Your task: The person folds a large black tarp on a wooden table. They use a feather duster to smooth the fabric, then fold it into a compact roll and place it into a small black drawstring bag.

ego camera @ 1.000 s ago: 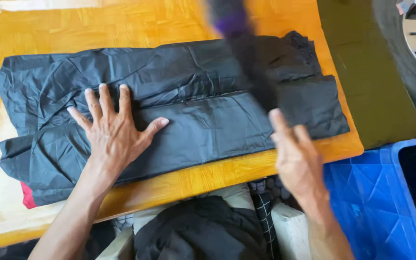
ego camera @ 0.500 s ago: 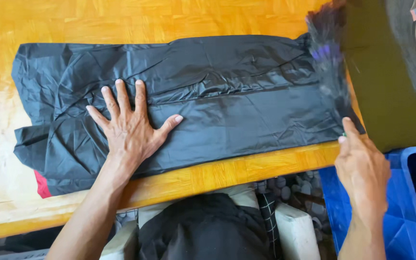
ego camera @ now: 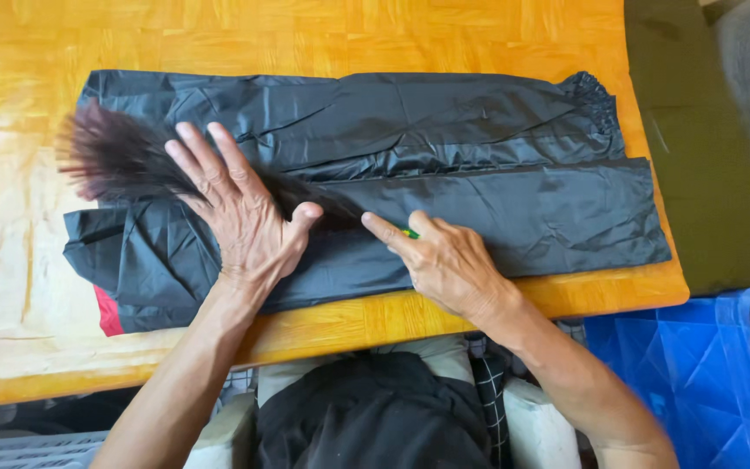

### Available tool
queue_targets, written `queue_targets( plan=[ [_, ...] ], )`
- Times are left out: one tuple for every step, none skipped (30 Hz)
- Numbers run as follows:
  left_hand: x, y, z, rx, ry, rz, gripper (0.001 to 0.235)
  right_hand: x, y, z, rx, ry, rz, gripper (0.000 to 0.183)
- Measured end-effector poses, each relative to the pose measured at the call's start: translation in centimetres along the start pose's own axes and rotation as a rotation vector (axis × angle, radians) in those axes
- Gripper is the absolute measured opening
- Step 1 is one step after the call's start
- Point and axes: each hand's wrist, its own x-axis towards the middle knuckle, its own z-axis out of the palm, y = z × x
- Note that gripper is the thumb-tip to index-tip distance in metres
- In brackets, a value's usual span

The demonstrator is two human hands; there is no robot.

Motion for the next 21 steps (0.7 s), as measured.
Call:
queue_targets(
  plan=[
    [0.3,0.4,-0.3,-0.001,0.002,0.002,0.124,-0.4,-0.2,-0.7,-0.002,0.002,0.001,0.068],
    [0.5,0.8,-0.6,0.061,-0.114,-0.006,0.124,-0.9,-0.2,-1.4,-0.008,-0.078,0.122,0.063],
    [0.8,1.2,-0.8,0.124,-0.23,-0.014,0.124,-1.4,-0.3,-2.1,-0.015,-0.157,0.243,0.059],
    [0.9,1.4,-0.9,0.123,-0.23,-0.018,0.124,-2.3,0.0,-2.9,-0.016,-0.159,0.24,0.059],
    [1.0,1.6,-0.8,0.148,-0.239,-0.007,0.119,-3.2,0.5,-3.8,0.005,-0.293,0.439,0.058],
    [1.0,1.8,-0.7,0.169,-0.253,0.01,0.115,-4.3,0.8,-4.6,0.027,-0.427,0.647,0.057],
    [0.9,1.7,-0.8,0.166,-0.258,0.011,0.115,-6.1,2.6,-4.2,0.026,-0.432,0.652,0.057],
    [1.0,1.7,-0.7,0.17,-0.26,0.022,0.112,-8.0,4.3,-3.8,-0.038,-0.409,0.787,0.058],
    [1.1,1.6,-0.7,0.173,-0.261,0.034,0.11,-9.9,6.1,-3.5,-0.104,-0.383,0.921,0.058],
    [1.1,1.7,-0.6,0.17,-0.264,0.038,0.11,-10.9,7.5,-4.2,-0.105,-0.384,0.926,0.058],
    [1.2,1.7,-0.6,0.173,-0.25,0.049,0.11,-12.0,8.9,-5.0,-0.087,-0.419,1.127,0.06],
    [1.1,1.6,-0.7,0.179,-0.236,0.058,0.11,-13.0,10.2,-5.6,-0.068,-0.449,1.325,0.062],
    [0.9,1.6,-0.7,0.178,-0.239,0.058,0.11,-15.0,12.2,-5.0,-0.067,-0.451,1.326,0.062],
    [0.9,1.6,-0.7,0.177,-0.223,0.066,0.111,-17.0,14.1,-4.4,-0.115,-0.392,1.356,0.062],
    [0.9,1.7,-0.7,0.176,-0.208,0.073,0.111,-19.0,16.1,-3.8,-0.163,-0.333,1.384,0.062],
    [0.8,1.4,-0.6,0.175,-0.211,0.077,0.111,-20.8,18.1,-2.3,-0.162,-0.335,1.388,0.062],
    [0.6,1.2,-0.5,0.141,-0.159,0.155,0.108,-22.5,20.1,-0.9,-0.23,-0.225,1.348,0.054],
    [0.7,1.0,-0.3,0.108,-0.101,0.233,0.105,-24.1,22.3,0.5,-0.299,-0.11,1.304,0.047],
    [1.0,1.5,-0.8,0.107,-0.098,0.236,0.105,-24.6,22.8,0.4,-0.298,-0.106,1.307,0.047],
    [1.2,1.9,-1.5,0.03,-0.051,0.416,0.085,-25.0,23.1,0.3,-0.209,-0.058,1.316,0.05],
    [1.4,2.3,-2.1,-0.048,-0.004,0.596,0.066,-25.3,23.5,0.3,-0.119,-0.011,1.324,0.053]
  ],
)
